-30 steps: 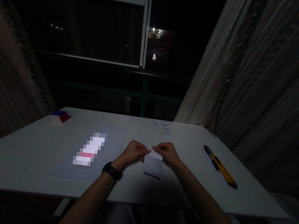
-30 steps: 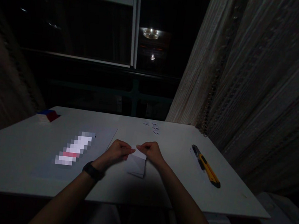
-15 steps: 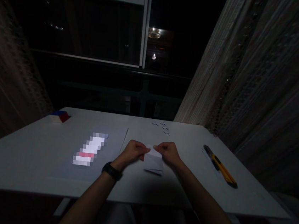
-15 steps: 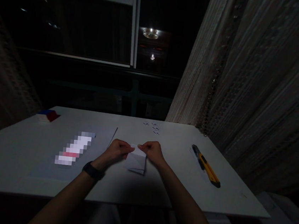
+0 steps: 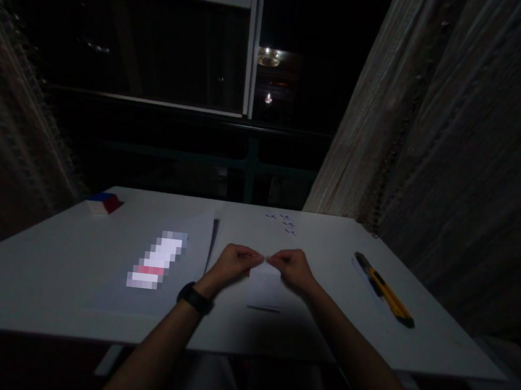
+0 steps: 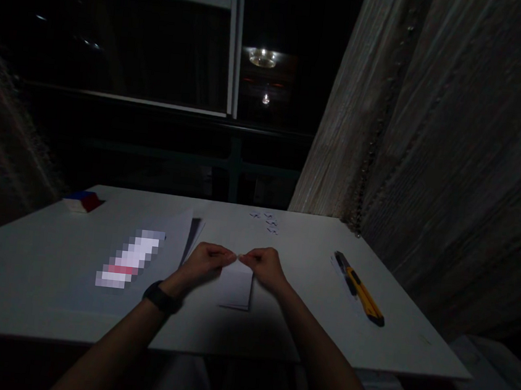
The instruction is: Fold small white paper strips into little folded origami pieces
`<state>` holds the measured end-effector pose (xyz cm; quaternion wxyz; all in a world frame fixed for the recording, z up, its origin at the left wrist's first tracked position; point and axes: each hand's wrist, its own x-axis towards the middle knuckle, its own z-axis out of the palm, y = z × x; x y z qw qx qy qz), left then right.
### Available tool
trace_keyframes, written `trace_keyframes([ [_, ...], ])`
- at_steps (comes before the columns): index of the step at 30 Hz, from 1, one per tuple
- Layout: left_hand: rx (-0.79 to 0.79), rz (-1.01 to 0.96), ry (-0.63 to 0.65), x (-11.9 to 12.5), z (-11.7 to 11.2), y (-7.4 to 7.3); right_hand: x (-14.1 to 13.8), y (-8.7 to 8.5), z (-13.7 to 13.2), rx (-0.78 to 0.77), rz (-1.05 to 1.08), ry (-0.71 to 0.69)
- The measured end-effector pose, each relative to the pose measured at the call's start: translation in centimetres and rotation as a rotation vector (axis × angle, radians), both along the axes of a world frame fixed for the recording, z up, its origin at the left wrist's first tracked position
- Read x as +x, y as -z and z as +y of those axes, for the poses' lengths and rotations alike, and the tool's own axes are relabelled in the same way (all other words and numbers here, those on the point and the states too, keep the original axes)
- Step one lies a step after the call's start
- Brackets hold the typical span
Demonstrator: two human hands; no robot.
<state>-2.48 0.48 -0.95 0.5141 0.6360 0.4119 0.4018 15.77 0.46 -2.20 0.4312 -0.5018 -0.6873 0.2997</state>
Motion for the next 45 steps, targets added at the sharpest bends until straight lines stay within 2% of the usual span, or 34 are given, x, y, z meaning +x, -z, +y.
trace_keyframes([
  [9, 0.17, 0.091, -0.094, -0.2, 0.5, 0.2, -0.5, -0.6, -0.5, -0.014, 0.039, -0.056],
  [12, 0.187, 0.121, -0.076, -0.1, 0.4, 0.3, -0.4, -0.6, -0.4, -0.046, 0.092, -0.076],
  [19, 0.229, 0.167, 0.01, 0.1, 0.2, 0.5, 0.1, -0.4, -0.3, -0.124, 0.155, -0.247],
  [30, 0.162, 0.078, -0.027, -0.2, 0.4, 0.3, 1.6, -1.2, 0.0, -0.264, 0.254, -0.303],
  [38, 0.183, 0.064, -0.034, -0.4, 0.5, 0.4, 3.1, -1.9, -0.2, -0.367, 0.304, -0.416],
  [40, 0.189, 0.057, -0.054, -0.6, 0.8, 0.6, 3.6, -2.1, 0.0, -0.357, 0.305, -0.399],
  [45, 0.179, -0.023, -0.173, -0.6, 1.6, 1.3, 3.2, -2.0, 0.5, -0.24, 0.478, -0.201],
])
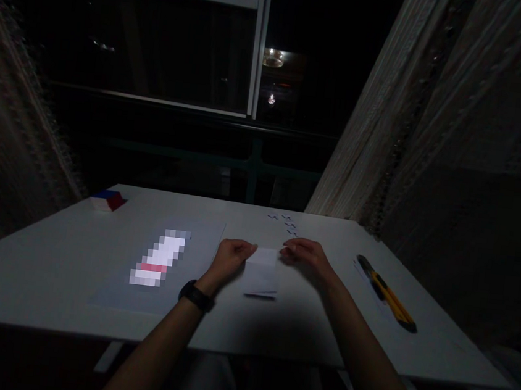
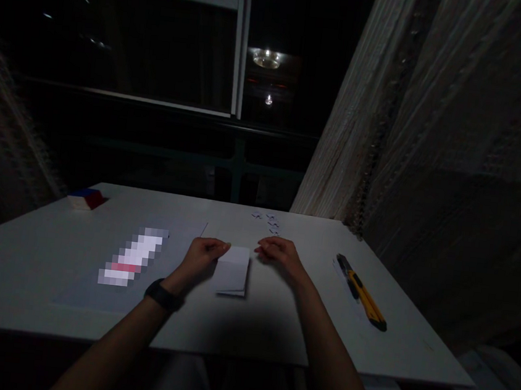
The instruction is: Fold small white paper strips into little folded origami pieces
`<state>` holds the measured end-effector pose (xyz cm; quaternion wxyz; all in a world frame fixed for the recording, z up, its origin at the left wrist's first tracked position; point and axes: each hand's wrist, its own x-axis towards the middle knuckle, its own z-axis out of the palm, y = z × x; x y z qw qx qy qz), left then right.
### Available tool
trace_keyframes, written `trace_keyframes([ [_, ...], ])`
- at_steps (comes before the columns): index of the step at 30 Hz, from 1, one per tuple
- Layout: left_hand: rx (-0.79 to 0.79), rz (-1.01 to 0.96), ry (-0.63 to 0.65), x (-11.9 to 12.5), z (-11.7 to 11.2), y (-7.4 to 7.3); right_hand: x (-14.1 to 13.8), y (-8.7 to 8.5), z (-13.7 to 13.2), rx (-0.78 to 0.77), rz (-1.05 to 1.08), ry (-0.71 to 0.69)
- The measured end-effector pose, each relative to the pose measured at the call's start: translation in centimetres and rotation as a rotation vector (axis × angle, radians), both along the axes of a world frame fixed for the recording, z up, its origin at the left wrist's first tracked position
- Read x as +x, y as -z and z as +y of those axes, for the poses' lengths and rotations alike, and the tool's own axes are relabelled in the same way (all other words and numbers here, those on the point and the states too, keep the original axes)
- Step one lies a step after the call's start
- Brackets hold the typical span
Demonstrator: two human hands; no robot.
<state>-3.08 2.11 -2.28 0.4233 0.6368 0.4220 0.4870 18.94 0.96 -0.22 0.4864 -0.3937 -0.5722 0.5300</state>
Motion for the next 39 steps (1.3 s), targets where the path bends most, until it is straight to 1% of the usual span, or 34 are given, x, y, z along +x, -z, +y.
trace_keyframes([
  [3, -0.026, -0.027, -0.011, 0.3, 0.2, 0.3, -2.0, 0.9, 0.0, -0.028, -0.008, -0.036],
  [6, -0.049, -0.037, 0.009, 0.6, 0.0, 0.4, -3.8, 1.8, -0.2, 0.001, -0.076, 0.112],
  [9, -0.06, -0.026, 0.086, 0.6, -0.4, 0.0, -4.4, 2.4, -0.2, 0.035, -0.151, 0.143],
  [11, -0.059, 0.021, 0.132, 0.6, -0.7, -0.3, -4.3, 2.6, -0.1, 0.062, -0.186, 0.131],
  [14, -0.094, 0.072, 0.163, 0.6, -1.0, -0.5, -4.1, 2.8, 0.1, 0.107, -0.209, 0.157],
  [20, -0.184, 0.001, 0.215, 0.8, -1.0, -0.4, -3.9, 2.7, 0.3, 0.154, -0.256, 0.185],
  [25, -0.206, -0.043, 0.271, 0.7, -1.2, -0.5, -3.1, 2.4, 0.5, 0.121, -0.213, 0.181],
  [33, -0.292, -0.157, 0.28, 0.8, -1.5, -0.8, -2.3, 1.3, 0.5, 0.1, -0.198, 0.242],
  [37, -0.296, -0.187, 0.267, 0.8, -1.3, -0.5, -2.1, 1.1, 0.5, 0.091, -0.187, 0.295],
  [39, -0.296, -0.209, 0.234, 0.7, -1.0, -0.2, -1.9, 1.3, 0.7, 0.077, -0.16, 0.321],
])
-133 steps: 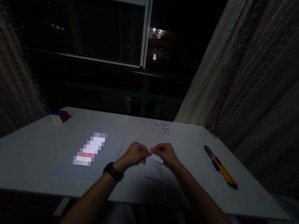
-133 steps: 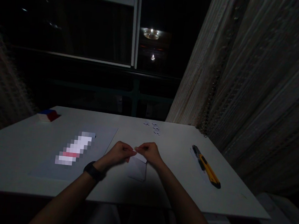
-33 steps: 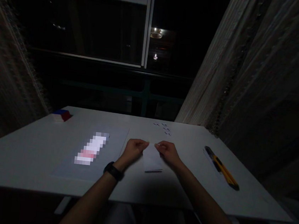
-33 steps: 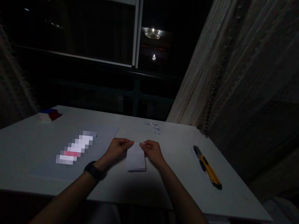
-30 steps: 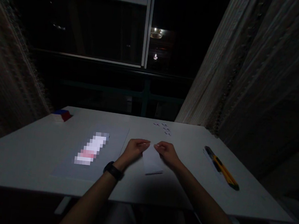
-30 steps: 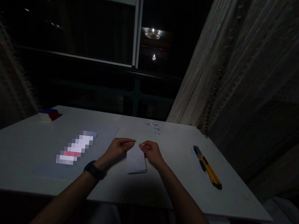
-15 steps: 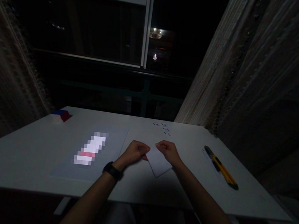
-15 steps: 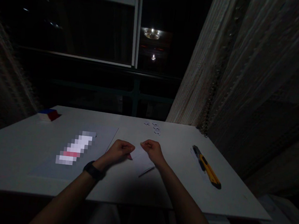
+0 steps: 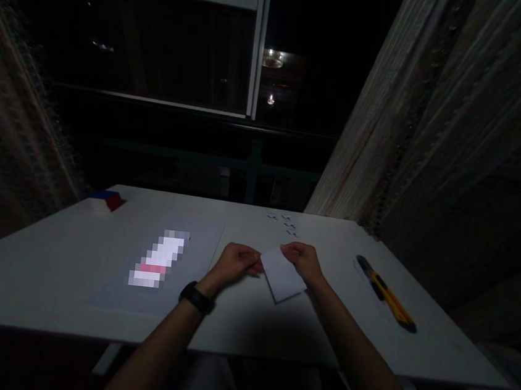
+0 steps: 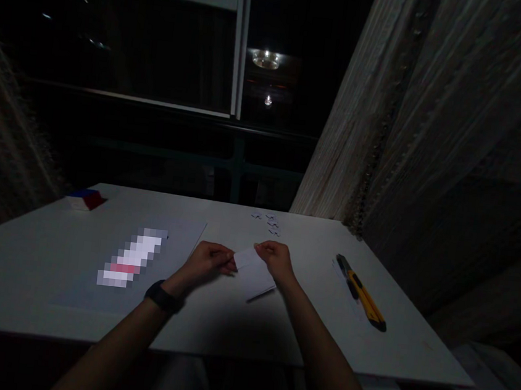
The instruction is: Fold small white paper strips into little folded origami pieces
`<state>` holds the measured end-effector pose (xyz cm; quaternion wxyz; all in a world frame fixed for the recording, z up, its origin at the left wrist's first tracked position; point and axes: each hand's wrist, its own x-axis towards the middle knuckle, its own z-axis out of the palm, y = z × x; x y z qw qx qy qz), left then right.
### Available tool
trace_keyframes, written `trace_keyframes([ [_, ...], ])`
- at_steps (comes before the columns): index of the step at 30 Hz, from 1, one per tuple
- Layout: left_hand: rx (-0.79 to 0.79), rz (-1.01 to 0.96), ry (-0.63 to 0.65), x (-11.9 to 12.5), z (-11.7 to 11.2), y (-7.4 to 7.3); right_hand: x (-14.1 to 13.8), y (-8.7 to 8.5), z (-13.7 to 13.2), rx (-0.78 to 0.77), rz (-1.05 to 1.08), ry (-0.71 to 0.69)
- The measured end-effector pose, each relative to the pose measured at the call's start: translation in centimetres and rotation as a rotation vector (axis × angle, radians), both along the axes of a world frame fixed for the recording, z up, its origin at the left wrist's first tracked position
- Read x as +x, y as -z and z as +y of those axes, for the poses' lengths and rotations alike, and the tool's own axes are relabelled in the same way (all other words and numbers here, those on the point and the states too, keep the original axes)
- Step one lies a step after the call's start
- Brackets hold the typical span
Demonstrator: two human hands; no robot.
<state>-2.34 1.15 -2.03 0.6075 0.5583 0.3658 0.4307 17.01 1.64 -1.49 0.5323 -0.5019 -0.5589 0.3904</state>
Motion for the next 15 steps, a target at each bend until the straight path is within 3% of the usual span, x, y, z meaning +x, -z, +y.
trace_keyframes([
  [4, 0.001, -0.057, -0.137, 0.1, 0.5, 0.2, 0.0, 0.7, 0.4, 0.017, 0.084, 0.075],
  [6, -0.012, -0.061, -0.131, 0.3, 0.4, 0.0, -0.4, 1.0, 0.3, -0.001, 0.122, 0.064],
  [10, 0.048, 0.061, -0.08, 0.6, -0.1, -0.5, -1.5, 1.3, -0.3, -0.032, 0.132, -0.048],
  [15, 0.201, 0.216, -0.014, 0.1, -0.5, -0.7, -1.3, 0.4, -1.0, 0.001, -0.054, -0.237],
])
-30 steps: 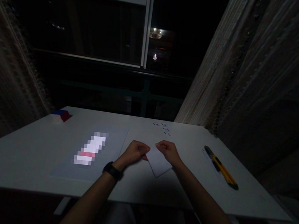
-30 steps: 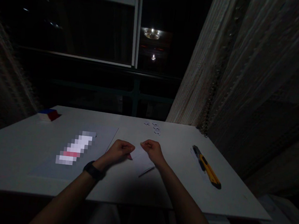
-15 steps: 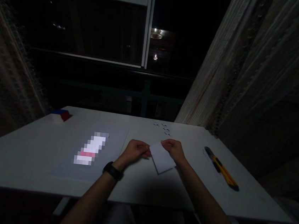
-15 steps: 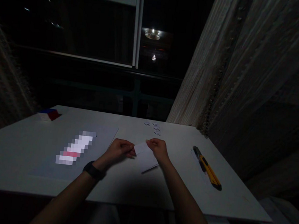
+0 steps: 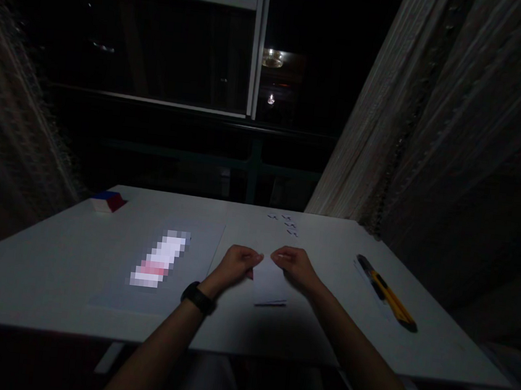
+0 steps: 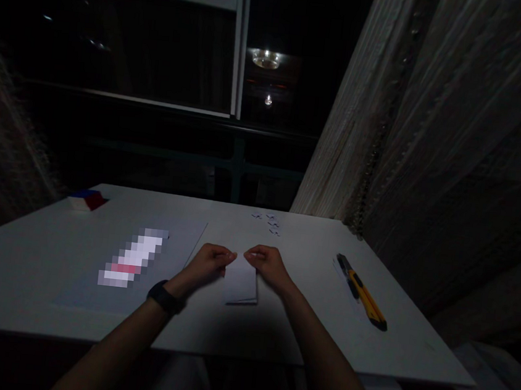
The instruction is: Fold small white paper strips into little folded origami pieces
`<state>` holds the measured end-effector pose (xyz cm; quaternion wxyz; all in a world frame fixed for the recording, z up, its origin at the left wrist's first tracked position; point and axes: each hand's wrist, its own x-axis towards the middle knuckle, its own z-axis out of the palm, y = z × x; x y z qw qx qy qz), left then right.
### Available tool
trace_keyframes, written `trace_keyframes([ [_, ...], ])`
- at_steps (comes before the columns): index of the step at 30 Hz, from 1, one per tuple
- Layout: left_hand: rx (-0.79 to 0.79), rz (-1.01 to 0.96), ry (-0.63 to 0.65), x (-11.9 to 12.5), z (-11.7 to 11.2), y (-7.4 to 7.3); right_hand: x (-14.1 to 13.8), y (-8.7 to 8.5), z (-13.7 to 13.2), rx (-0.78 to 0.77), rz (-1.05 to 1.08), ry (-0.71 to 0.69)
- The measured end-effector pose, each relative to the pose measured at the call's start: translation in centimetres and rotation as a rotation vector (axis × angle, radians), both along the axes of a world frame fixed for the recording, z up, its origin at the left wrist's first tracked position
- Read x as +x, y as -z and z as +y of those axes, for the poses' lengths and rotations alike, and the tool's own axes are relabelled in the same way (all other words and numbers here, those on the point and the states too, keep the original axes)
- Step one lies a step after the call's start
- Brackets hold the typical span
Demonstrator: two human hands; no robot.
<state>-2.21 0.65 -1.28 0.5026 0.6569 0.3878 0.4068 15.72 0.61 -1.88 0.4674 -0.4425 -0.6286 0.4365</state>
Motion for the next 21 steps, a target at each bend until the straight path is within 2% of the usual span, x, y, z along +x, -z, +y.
trace_keyframes([
  [4, 0.012, 0.019, 0.054, -0.4, 0.1, 0.0, 1.0, -0.6, 0.0, -0.009, -0.06, -0.102],
  [10, -0.109, -0.059, 0.018, -0.5, 0.3, 0.0, 2.7, -1.0, -0.1, -0.195, 0.056, -0.24],
  [13, -0.124, -0.084, -0.024, -0.6, 0.4, -0.1, 3.3, -1.4, 0.0, -0.19, 0.088, -0.224],
  [18, -0.08, -0.19, -0.177, -0.5, 0.8, 0.0, 2.5, -1.5, 0.2, -0.138, 0.241, -0.081],
  [21, -0.106, -0.239, -0.202, -0.3, 1.0, 0.3, 1.3, -0.7, 0.1, -0.119, 0.261, -0.119],
])
